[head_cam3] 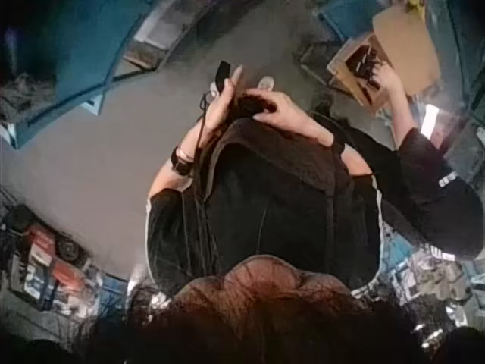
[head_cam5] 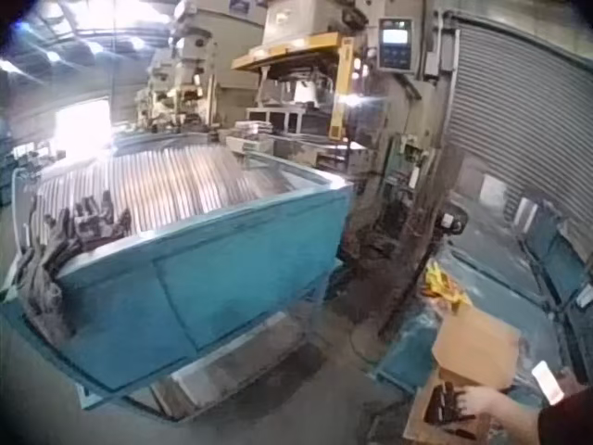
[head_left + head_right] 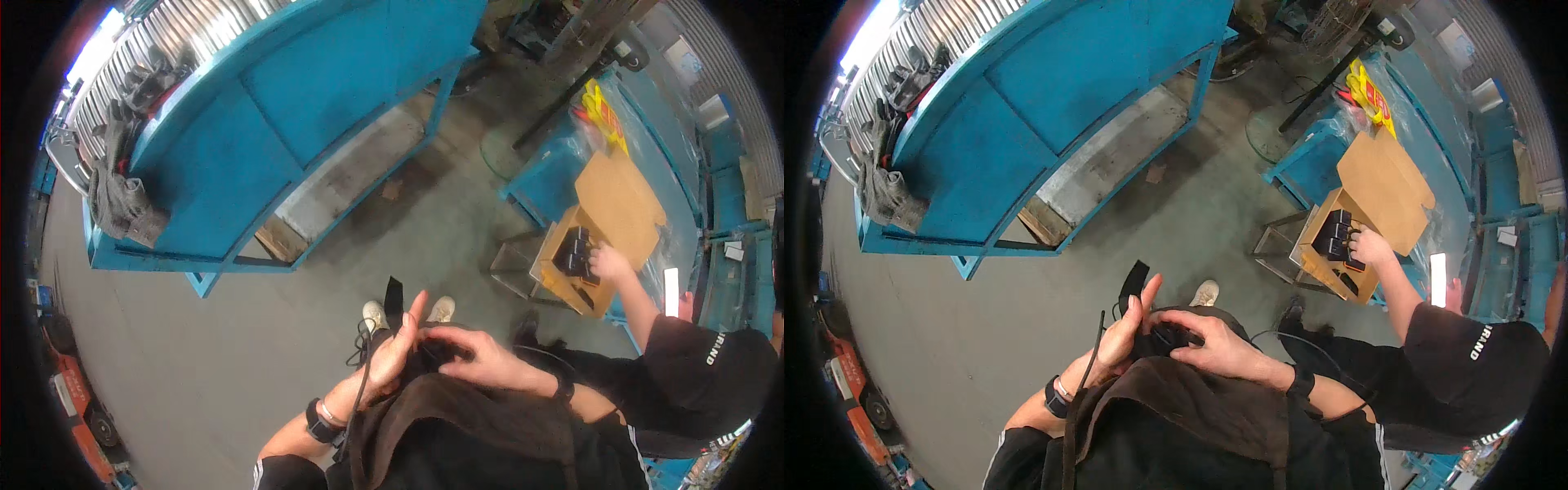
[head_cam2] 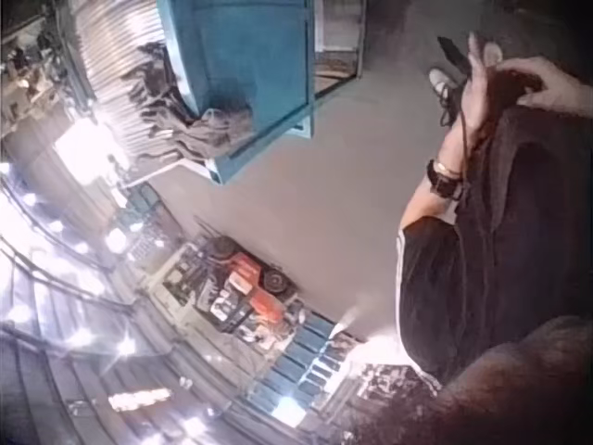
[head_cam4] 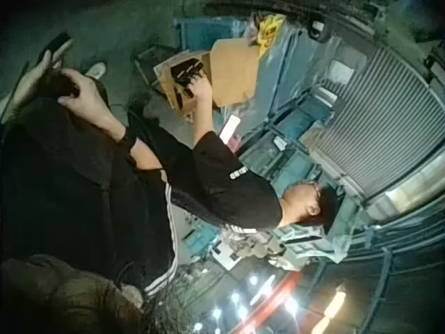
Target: Packing a small item and a bag into a cardboard box and then moving to a metal press station.
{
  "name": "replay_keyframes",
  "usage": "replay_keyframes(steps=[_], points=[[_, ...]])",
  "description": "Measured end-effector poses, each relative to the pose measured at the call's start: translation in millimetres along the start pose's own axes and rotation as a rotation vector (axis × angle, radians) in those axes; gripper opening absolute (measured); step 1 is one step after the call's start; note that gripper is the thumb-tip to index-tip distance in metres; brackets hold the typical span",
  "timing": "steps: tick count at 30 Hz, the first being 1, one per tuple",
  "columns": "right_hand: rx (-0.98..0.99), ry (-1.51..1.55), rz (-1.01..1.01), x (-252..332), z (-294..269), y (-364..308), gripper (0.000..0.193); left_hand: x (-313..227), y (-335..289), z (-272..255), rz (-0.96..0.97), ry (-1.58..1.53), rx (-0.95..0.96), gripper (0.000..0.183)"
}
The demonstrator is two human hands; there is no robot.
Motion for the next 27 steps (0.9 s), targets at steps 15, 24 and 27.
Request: replay_keyframes(steps=[15,24,27], points=[[0.084,0.010,-0.048,-26.8,2.2,-8.6,0.034,14.7,1.0,8.7,-0.045,0.208,0.008,0.073],[0.045,0.156,0.114,-25.5,-2.5,-14.8,0.024,-1.0,-16.9,15.1,0.132,0.420,-0.031,0.067],[-0.021,0.091,0.110,-33.9,-11.3,-22.9,0.021,-11.5,-21.1,1.4,0.291,0.537,0.066,0.046]])
Point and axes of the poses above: each hand's wrist, its own y-axis towards the middle knuckle, its own z-axis out of the palm, x = y × z, the point moved 1 cm from there along y, towards the middle knuckle, and after that the axes turned 3 degrees about -z, right-handed, at the moved point
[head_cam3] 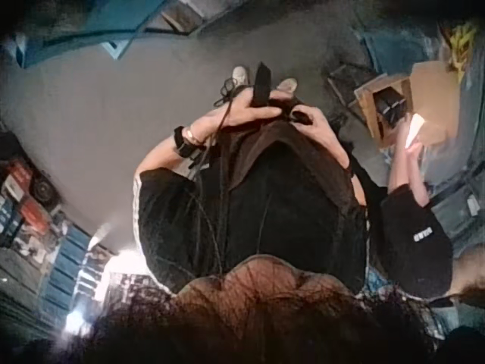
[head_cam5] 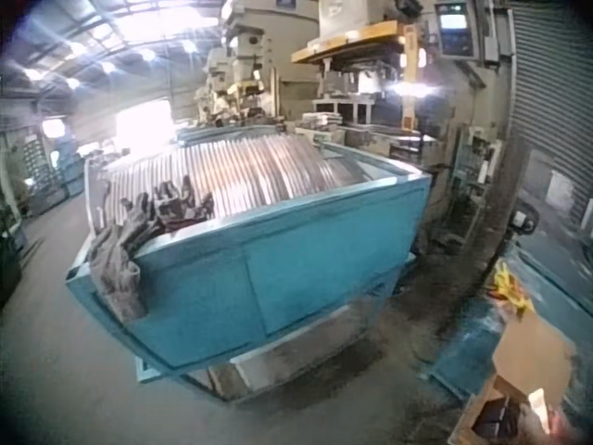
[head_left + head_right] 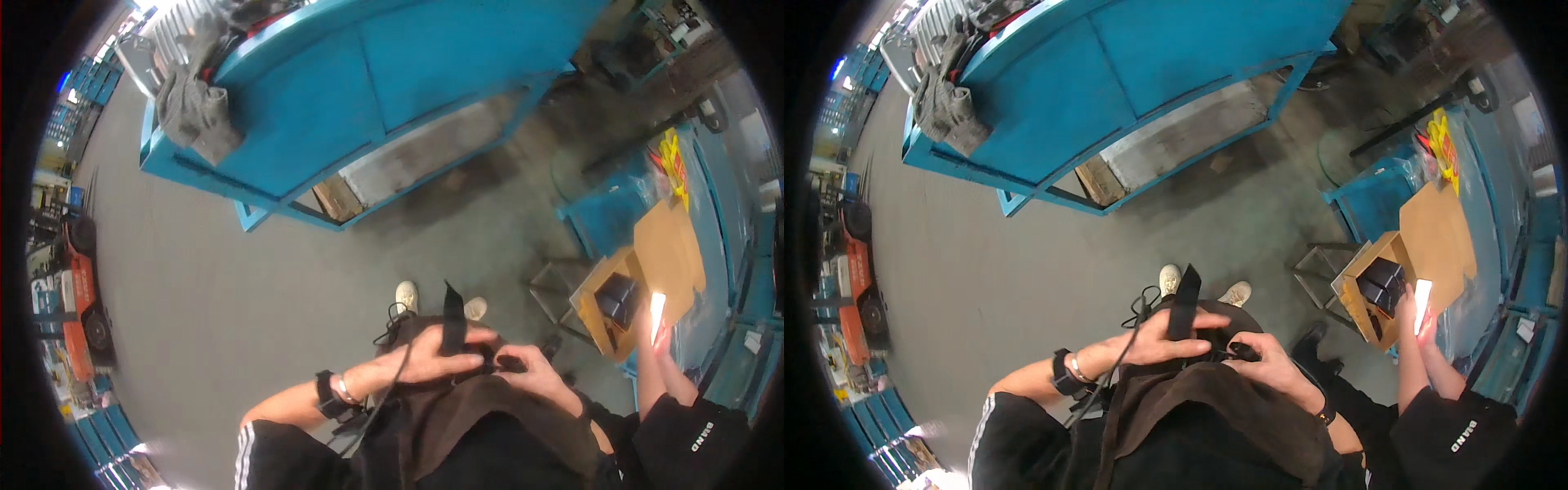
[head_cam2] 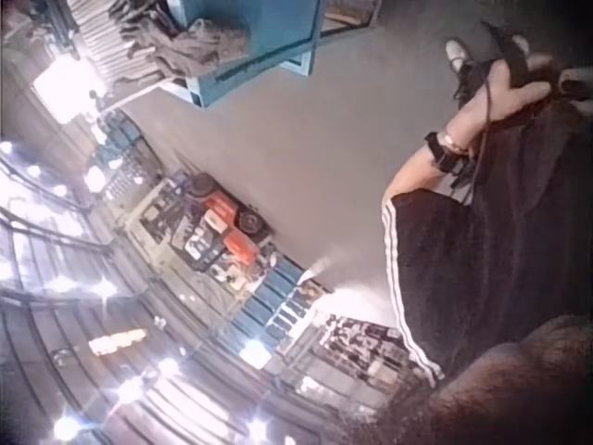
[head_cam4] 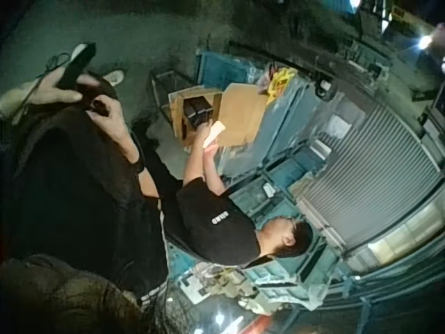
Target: Packing a small item and a bag into a cardboard box and then moving to a metal press station.
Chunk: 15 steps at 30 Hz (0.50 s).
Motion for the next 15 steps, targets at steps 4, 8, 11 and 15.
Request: replay_keyframes(steps=[4,8,11,15], points=[[0.000,-0.113,-0.005,0.9,-3.3,2.7,0.018,19.6,-43.2,-35.3,-0.079,-0.323,0.100,0.033],[-0.015,-0.021,0.013,5.3,-3.9,-0.5,0.018,52.2,-97.6,-73.7,-0.126,-0.664,0.101,0.028],[-0.001,-0.001,0.074,2.3,-7.4,0.0,0.018,85.8,-147.9,-97.4,-0.511,-0.493,-0.029,0.028],[-0.002,0.035,0.040,4.6,-4.8,1.7,0.017,114.6,-196.1,-116.5,-1.155,0.271,0.042,0.033]])
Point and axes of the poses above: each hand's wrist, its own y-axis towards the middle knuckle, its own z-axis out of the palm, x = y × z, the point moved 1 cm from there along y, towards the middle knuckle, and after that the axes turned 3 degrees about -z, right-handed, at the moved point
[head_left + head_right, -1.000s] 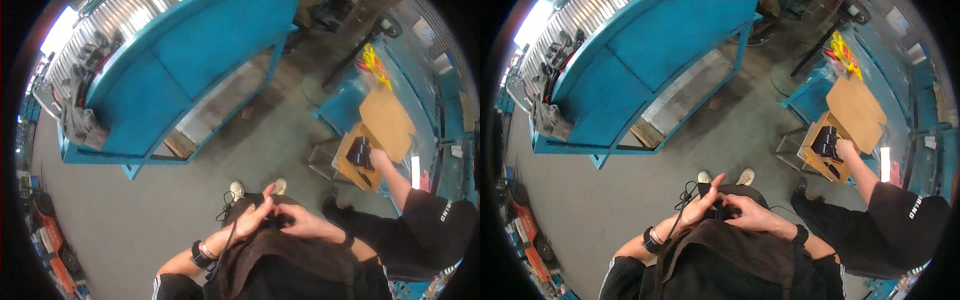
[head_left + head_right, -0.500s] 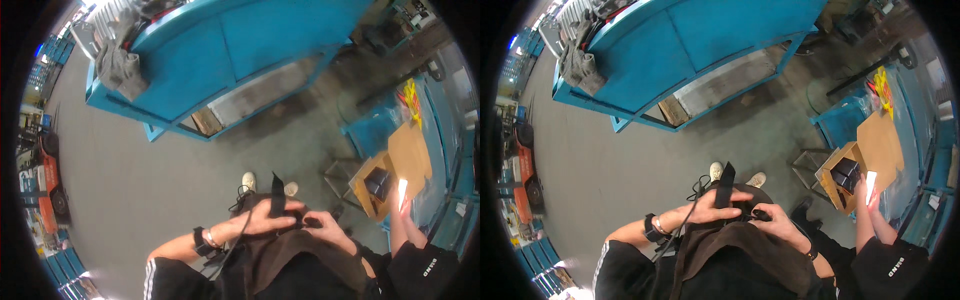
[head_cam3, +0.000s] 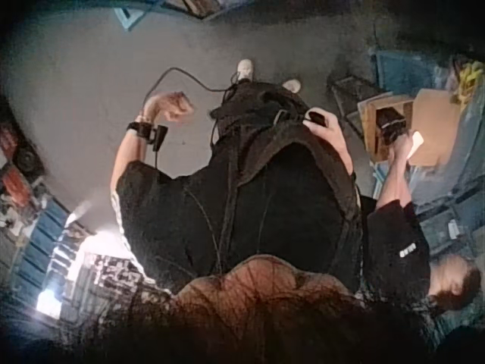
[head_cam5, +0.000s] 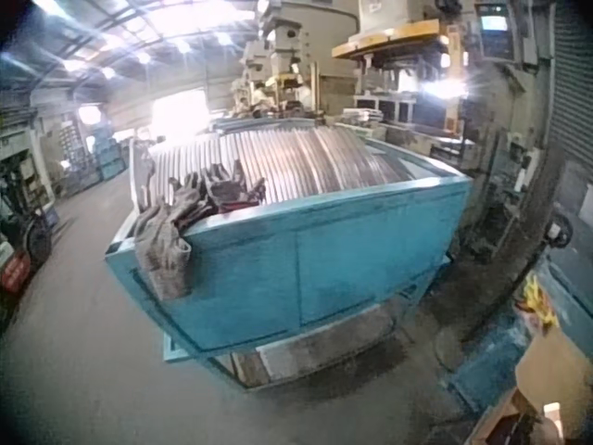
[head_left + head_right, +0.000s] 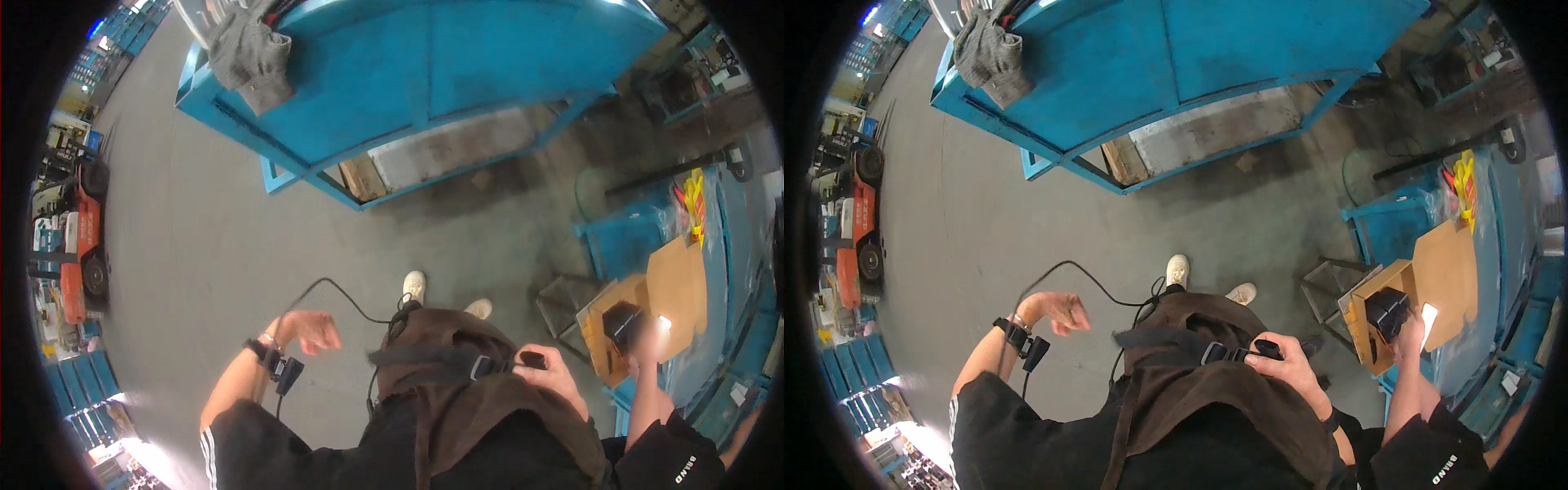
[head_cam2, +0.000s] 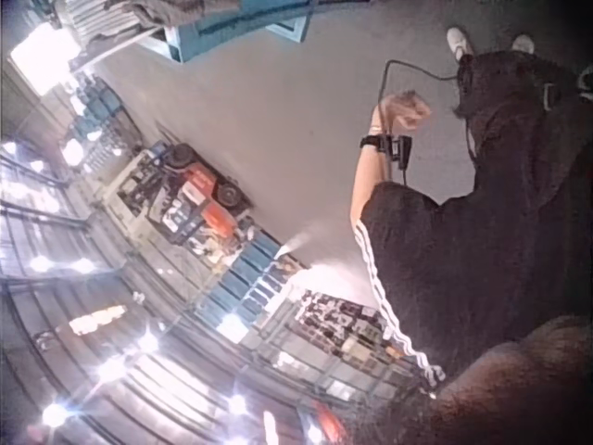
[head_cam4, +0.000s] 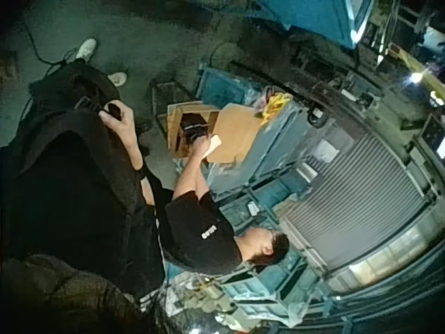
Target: Packing a small item and a bag into a cardboard box and then moving to a metal press station.
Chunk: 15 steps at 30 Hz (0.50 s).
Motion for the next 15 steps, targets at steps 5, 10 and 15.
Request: replay_keyframes(steps=[5,10,15], points=[[0.037,0.036,0.000,1.8,4.6,3.3,0.018,26.1,0.5,-45.5,-0.120,0.471,-0.881,0.012],[0.049,-0.035,0.020,8.6,10.7,10.2,0.019,-59.9,-102.3,-99.3,0.491,-0.050,-1.723,0.022],[0.072,0.015,0.000,8.1,13.6,16.5,0.016,-166.6,-143.9,-64.6,1.070,-0.004,-1.214,0.021]])
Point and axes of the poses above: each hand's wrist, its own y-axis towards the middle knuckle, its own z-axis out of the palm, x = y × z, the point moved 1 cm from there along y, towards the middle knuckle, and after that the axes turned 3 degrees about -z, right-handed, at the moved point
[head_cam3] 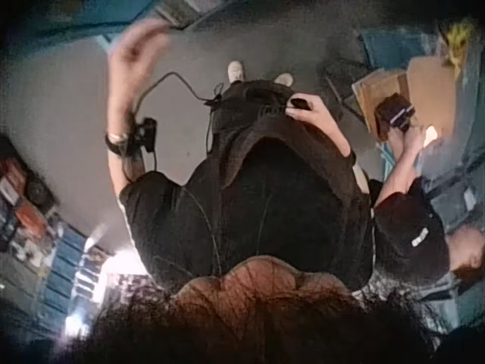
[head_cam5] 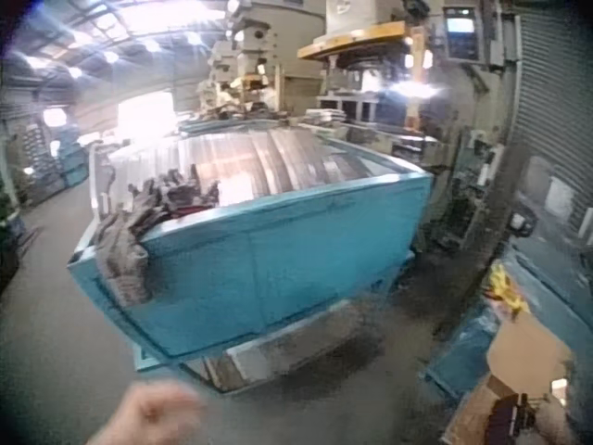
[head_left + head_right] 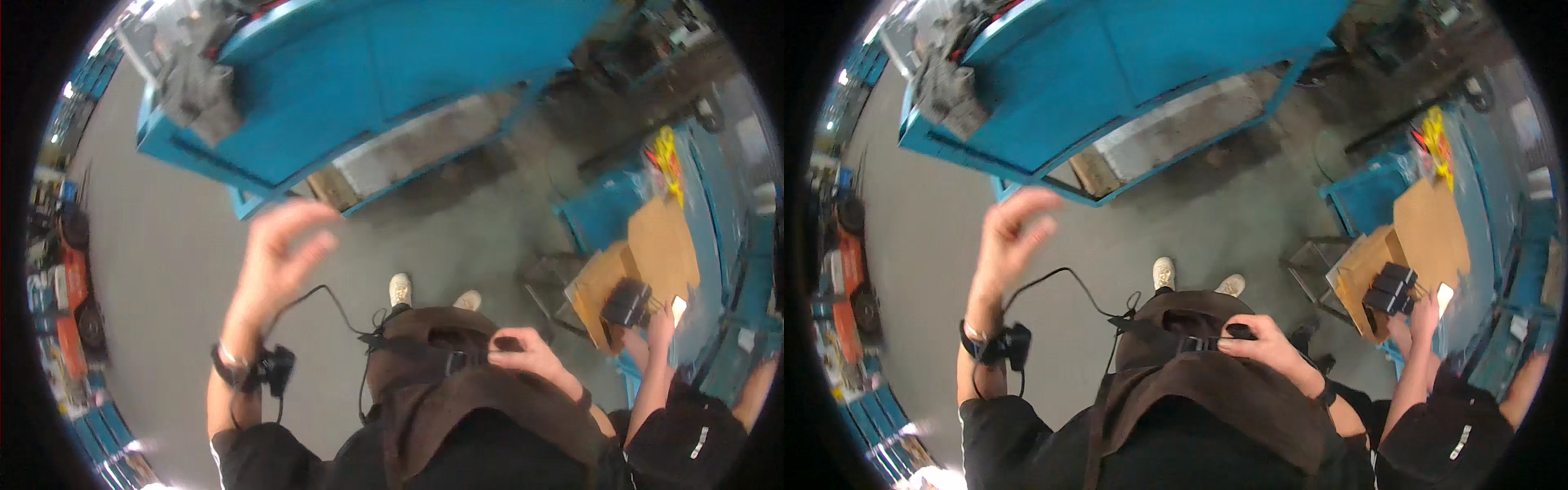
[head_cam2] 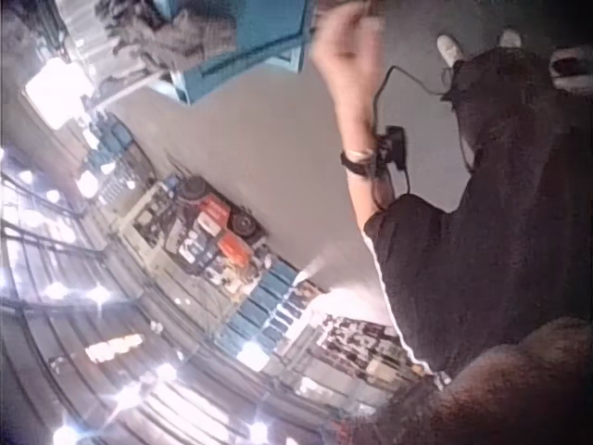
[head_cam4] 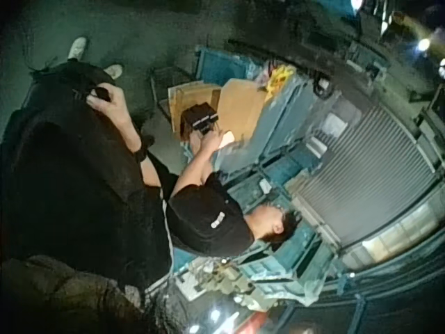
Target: Packing a small item and a bag into a cardboard box and then moving to a metal press station.
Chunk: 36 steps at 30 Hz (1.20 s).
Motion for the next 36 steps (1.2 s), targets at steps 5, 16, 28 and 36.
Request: replay_keyframes(steps=[5,16,28,36], points=[[-0.033,0.083,-0.018,-10.8,-1.9,-10.6,0.018,-53.8,-34.1,142.2,0.039,-0.412,0.829,0.017],[-0.213,0.165,-0.180,-29.6,-19.2,-6.7,0.024,-77.4,-21.7,196.4,0.250,0.018,0.955,0.034],[-0.524,-0.145,-0.308,-27.6,-34.1,-28.2,0.022,-71.3,-8.6,202.7,-0.150,-0.200,0.847,0.045],[-0.537,-0.372,-0.419,-34.7,-33.0,-19.9,0.018,-64.5,-17.6,220.2,-0.482,-0.537,0.976,0.044]])
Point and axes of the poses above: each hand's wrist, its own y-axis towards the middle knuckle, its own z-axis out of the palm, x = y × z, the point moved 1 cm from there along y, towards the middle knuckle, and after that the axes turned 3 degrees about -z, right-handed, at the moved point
